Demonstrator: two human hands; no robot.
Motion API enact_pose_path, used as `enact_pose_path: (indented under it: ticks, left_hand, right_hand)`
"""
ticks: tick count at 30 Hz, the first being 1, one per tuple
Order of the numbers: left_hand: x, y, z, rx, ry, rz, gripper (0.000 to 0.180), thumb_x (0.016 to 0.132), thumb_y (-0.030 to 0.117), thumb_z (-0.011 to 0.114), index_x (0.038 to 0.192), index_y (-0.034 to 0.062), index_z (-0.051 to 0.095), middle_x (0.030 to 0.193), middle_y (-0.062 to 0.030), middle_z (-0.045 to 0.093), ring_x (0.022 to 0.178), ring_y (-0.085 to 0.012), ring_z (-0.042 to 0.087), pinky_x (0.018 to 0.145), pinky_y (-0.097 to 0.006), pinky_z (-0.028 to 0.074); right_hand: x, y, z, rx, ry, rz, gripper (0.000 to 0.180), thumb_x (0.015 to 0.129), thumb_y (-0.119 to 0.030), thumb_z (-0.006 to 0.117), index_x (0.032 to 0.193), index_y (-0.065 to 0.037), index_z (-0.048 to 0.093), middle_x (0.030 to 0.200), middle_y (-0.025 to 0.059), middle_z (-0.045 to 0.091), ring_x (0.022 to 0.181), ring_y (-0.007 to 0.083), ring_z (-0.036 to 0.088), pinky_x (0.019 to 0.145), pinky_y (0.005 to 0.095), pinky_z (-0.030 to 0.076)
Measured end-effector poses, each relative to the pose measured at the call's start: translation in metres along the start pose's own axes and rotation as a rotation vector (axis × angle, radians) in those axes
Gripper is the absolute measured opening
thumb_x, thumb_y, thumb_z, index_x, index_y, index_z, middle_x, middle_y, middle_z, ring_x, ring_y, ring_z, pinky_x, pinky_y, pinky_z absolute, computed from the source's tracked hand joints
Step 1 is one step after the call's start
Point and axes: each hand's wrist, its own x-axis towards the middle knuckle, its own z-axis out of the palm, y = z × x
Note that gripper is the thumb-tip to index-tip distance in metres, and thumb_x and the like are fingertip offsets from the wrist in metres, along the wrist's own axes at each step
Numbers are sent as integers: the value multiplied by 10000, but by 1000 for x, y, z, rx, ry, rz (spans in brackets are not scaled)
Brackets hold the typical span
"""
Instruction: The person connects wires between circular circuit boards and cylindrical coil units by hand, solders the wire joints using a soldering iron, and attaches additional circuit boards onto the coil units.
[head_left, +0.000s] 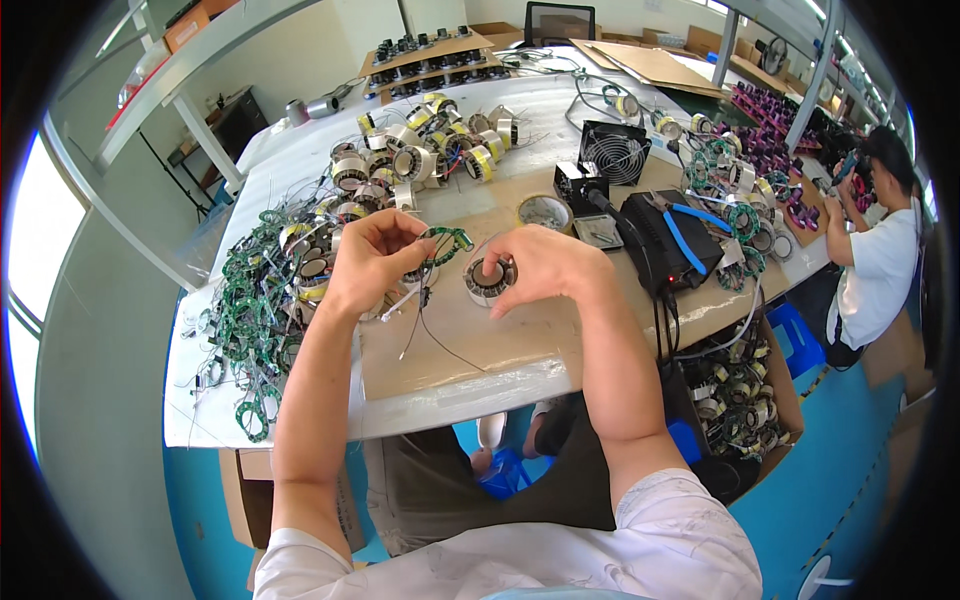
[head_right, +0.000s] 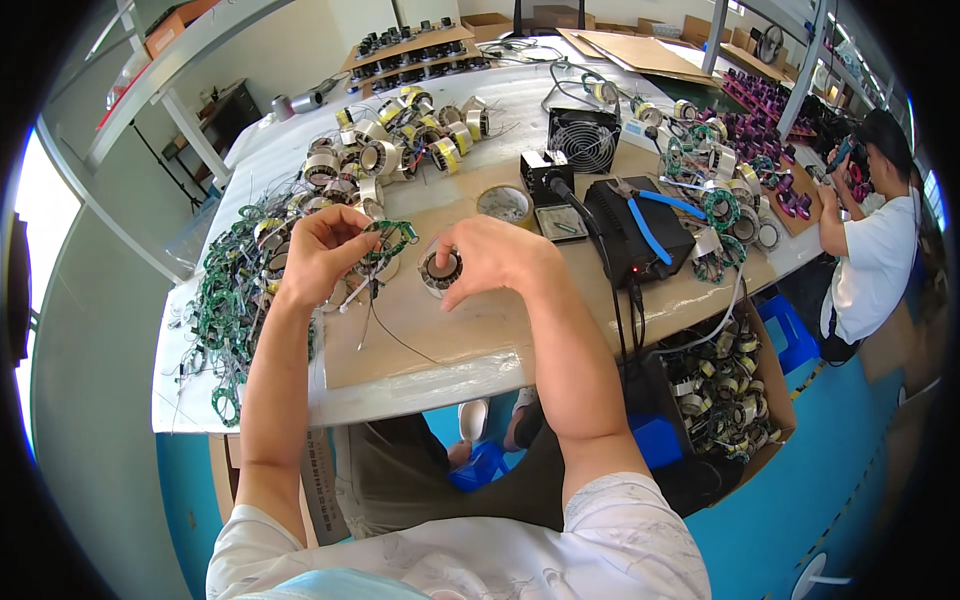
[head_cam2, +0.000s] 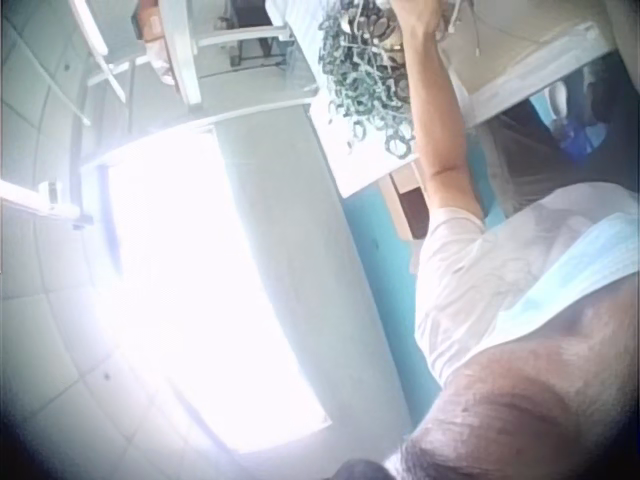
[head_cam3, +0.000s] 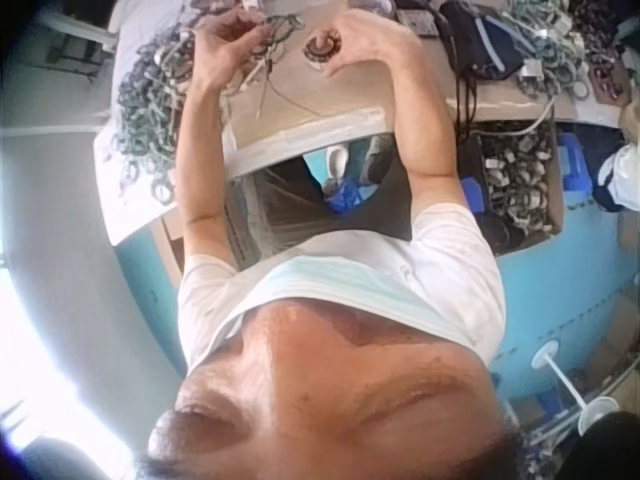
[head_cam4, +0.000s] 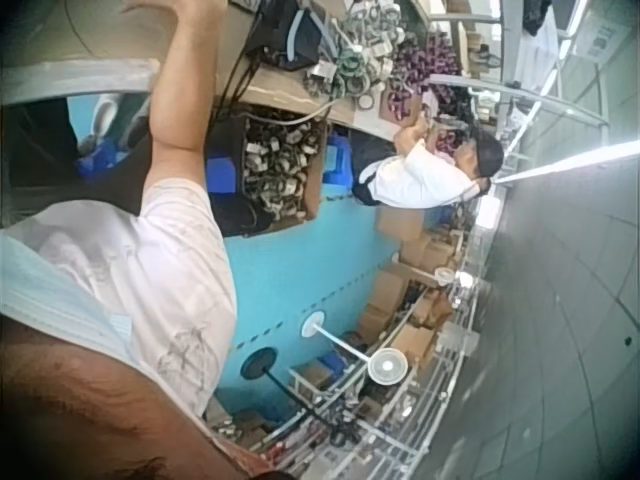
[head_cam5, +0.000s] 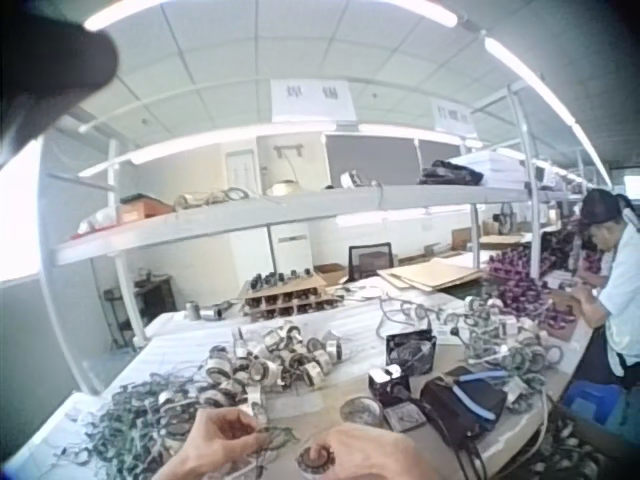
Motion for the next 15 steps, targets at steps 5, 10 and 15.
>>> enact_pose_path:
  ticks: [5, 10, 15]
  left_hand:
    - [-6, -26, -6, -22, -58, 39, 225, 783, -65, 777, 972, -7, 669, 835, 13, 666, 699, -21, 585, 598, -171, 445]
    - [-13, -23, 4, 90, -9, 66, 183, 769, -15, 791, 935, -4, 714, 706, 75, 579, 610, 9, 440, 535, -178, 346]
    - [-17, -27, 9, -19, 41, 35, 186, 799, -16, 765, 982, -22, 732, 773, 25, 661, 609, -5, 470, 526, -196, 368]
  right_hand:
    - [1, -6, -7, -12, 392, -226, 432, 737, -385, 850, 931, -19, 728, 980, 145, 725, 940, 330, 684, 853, 389, 525]
    - [23, -22, 13, 119, 611, -423, 318, 799, -299, 811, 922, -15, 736, 940, 137, 719, 860, 321, 673, 752, 387, 525]
    - [29, -25, 29, 249, 570, -383, 182, 804, -163, 788, 858, 2, 736, 776, 108, 714, 683, 231, 678, 601, 334, 539]
